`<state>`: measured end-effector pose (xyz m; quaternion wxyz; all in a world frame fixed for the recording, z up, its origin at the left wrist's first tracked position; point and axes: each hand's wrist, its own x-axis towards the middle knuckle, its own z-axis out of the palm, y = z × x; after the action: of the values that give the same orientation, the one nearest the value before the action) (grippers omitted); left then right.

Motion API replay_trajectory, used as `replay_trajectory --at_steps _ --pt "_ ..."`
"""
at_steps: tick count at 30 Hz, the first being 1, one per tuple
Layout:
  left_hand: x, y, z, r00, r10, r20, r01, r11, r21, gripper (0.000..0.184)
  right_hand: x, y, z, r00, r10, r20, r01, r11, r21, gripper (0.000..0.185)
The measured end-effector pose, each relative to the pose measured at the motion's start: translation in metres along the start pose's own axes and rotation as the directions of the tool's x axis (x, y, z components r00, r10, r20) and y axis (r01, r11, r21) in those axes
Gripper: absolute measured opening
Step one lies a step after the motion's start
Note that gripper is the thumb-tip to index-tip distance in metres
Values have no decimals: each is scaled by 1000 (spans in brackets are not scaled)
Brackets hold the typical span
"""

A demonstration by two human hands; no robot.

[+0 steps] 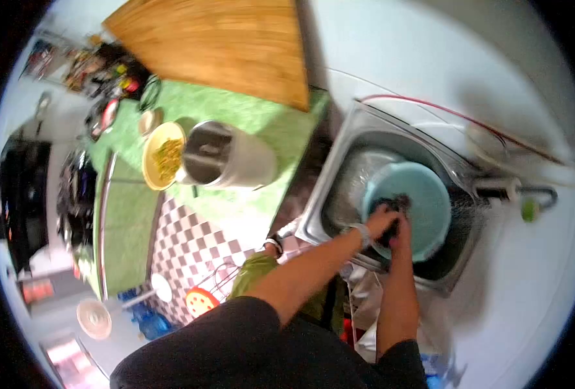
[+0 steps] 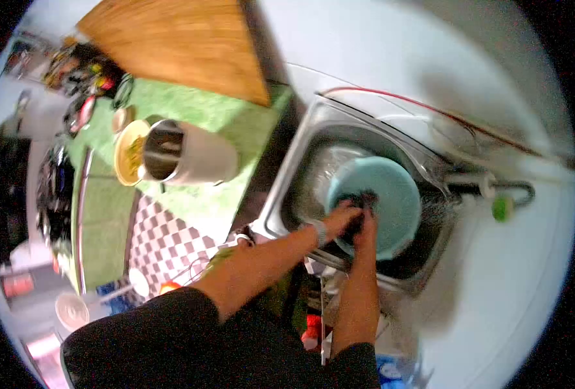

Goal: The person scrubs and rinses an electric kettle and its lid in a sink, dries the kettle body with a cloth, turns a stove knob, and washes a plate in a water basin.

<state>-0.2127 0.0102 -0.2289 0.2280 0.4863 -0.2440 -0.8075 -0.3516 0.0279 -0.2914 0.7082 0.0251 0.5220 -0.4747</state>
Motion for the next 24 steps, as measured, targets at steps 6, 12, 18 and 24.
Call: replay_trajectory --at_steps 6,12,18,24 --pt "39 -20 5 939 -96 -330 108 994 18 88 -45 13 28 988 -112 109 87 974 210 50" --pt "81 -48 -7 972 -216 -95 190 955 -228 73 -88 17 59 962 -242 126 200 939 279 54" --pt "57 -52 10 983 -124 -138 39 866 -499 45 -43 20 25 852 -522 -44 399 701 -592 70" --pt "-44 3 6 994 -88 -65 85 996 -40 63 -8 -10 15 685 -544 -484 85 720 -688 50"
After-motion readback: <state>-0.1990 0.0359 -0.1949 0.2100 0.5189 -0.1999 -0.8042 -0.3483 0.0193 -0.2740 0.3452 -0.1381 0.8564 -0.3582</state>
